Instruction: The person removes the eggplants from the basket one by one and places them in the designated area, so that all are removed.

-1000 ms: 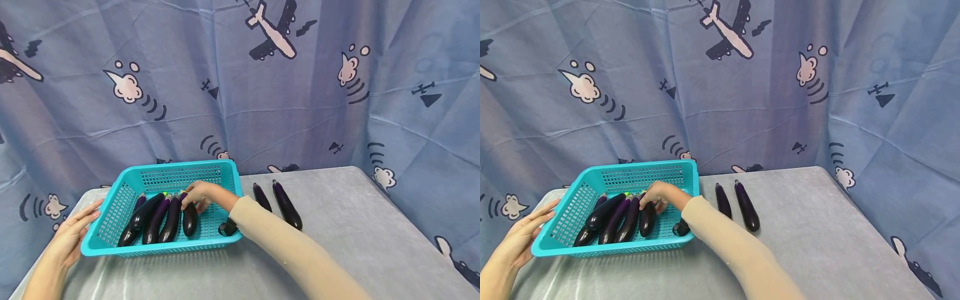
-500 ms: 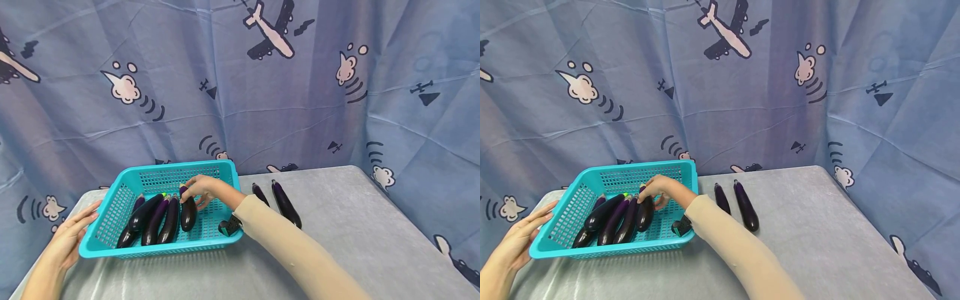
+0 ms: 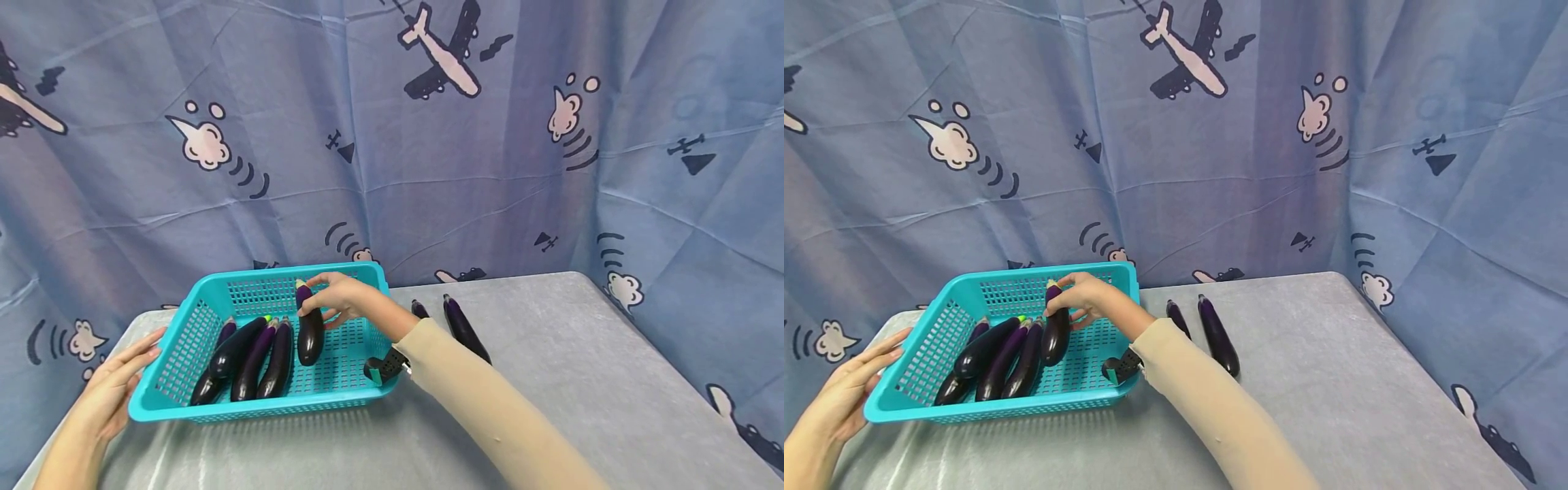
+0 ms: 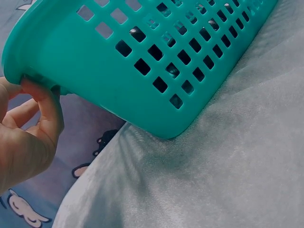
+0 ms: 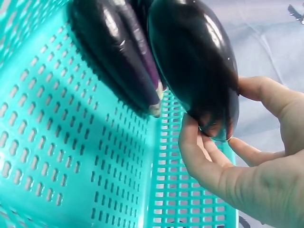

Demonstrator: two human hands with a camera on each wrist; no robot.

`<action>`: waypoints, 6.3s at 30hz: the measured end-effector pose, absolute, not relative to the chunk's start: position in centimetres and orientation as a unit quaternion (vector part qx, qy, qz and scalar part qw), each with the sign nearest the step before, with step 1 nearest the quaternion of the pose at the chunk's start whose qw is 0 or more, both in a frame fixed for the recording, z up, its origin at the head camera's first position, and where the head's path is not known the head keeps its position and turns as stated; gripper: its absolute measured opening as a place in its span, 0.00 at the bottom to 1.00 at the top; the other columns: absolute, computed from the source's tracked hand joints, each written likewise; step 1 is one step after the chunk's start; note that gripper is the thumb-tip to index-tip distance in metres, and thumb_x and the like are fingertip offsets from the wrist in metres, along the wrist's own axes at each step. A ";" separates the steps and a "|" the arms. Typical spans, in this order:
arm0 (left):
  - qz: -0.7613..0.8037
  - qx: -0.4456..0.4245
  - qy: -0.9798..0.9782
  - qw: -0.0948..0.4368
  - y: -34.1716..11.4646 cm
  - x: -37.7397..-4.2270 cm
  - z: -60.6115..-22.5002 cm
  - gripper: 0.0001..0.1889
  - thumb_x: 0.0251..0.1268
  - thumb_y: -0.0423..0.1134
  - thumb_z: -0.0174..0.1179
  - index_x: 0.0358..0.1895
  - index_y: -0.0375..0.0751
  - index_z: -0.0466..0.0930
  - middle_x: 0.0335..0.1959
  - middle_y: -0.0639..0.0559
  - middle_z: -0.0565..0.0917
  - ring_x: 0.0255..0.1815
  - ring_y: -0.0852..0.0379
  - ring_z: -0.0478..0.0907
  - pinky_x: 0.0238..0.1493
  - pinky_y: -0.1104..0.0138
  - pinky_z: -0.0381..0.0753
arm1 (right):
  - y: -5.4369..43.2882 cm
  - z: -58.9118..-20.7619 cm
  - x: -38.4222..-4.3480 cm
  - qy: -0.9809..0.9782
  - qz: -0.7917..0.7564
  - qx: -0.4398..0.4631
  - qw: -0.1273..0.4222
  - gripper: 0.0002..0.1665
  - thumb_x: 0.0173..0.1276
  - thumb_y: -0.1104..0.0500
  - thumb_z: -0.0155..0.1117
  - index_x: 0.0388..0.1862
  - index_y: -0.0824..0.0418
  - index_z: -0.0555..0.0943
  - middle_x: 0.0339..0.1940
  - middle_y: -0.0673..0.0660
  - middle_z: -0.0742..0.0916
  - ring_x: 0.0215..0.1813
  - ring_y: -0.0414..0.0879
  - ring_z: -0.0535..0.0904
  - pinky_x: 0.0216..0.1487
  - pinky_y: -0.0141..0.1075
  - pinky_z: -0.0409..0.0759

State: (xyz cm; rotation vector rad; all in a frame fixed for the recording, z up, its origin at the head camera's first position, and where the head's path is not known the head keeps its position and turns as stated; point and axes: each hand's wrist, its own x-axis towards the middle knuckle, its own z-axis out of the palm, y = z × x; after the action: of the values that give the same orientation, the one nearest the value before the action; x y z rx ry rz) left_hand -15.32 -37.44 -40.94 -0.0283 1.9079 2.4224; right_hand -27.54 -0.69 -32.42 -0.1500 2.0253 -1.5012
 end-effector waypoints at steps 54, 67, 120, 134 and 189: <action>0.785 0.015 0.619 0.032 -37.6 -15.5 -40.9 0.24 0.86 0.31 0.47 0.58 0.69 0.87 0.54 0.80 0.80 0.48 0.63 0.87 0.42 0.65 0.89 | 11.2 -27.6 -22.1 0.725 -0.634 -0.131 0.233 0.45 0.71 0.64 0.71 0.83 0.49 0.65 0.68 0.68 0.81 0.67 0.61 0.81 0.64 0.60 0.82; 0.775 0.003 0.631 0.034 -37.7 -15.5 -40.9 0.23 0.87 0.34 0.48 0.59 0.71 0.86 0.56 0.78 0.76 0.49 0.65 0.86 0.44 0.65 0.89 | 14.6 -28.3 -21.1 0.756 -0.613 -0.123 0.195 0.47 0.70 0.61 0.73 0.84 0.52 0.64 0.67 0.68 0.80 0.58 0.56 0.85 0.54 0.46 0.89; 0.789 -0.003 0.613 0.036 -37.4 -15.4 -40.8 0.24 0.87 0.33 0.46 0.60 0.69 0.86 0.72 0.67 0.68 0.48 0.64 0.86 0.43 0.66 0.89 | 29.0 -36.8 -22.8 0.793 -0.586 -0.046 0.160 0.43 0.80 0.57 0.63 0.84 0.71 0.57 0.81 0.74 0.65 0.73 0.57 0.72 0.70 0.55 0.78; 0.790 0.003 0.612 0.033 -37.4 -15.4 -40.6 0.24 0.86 0.31 0.46 0.58 0.68 0.88 0.53 0.74 0.83 0.46 0.61 0.88 0.41 0.64 0.90 | 29.4 -40.0 -23.5 0.788 -0.582 -0.048 0.197 0.42 0.79 0.59 0.61 0.82 0.76 0.57 0.78 0.79 0.67 0.69 0.61 0.77 0.67 0.55 0.80; 0.787 0.002 0.616 0.043 -37.5 -15.5 -40.6 0.23 0.87 0.33 0.47 0.58 0.69 0.86 0.54 0.77 0.78 0.48 0.61 0.88 0.43 0.62 0.90 | 26.8 -40.3 -22.2 0.818 -0.549 -0.023 0.169 0.38 0.80 0.58 0.62 0.80 0.76 0.61 0.68 0.78 0.78 0.47 0.49 0.86 0.49 0.44 0.90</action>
State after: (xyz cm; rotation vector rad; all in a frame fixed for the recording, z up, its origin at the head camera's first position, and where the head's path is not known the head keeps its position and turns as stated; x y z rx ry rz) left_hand -15.50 -37.54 -40.63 0.0060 1.8823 2.4061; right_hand -22.18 26.75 -40.29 -0.0664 2.3256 -1.5605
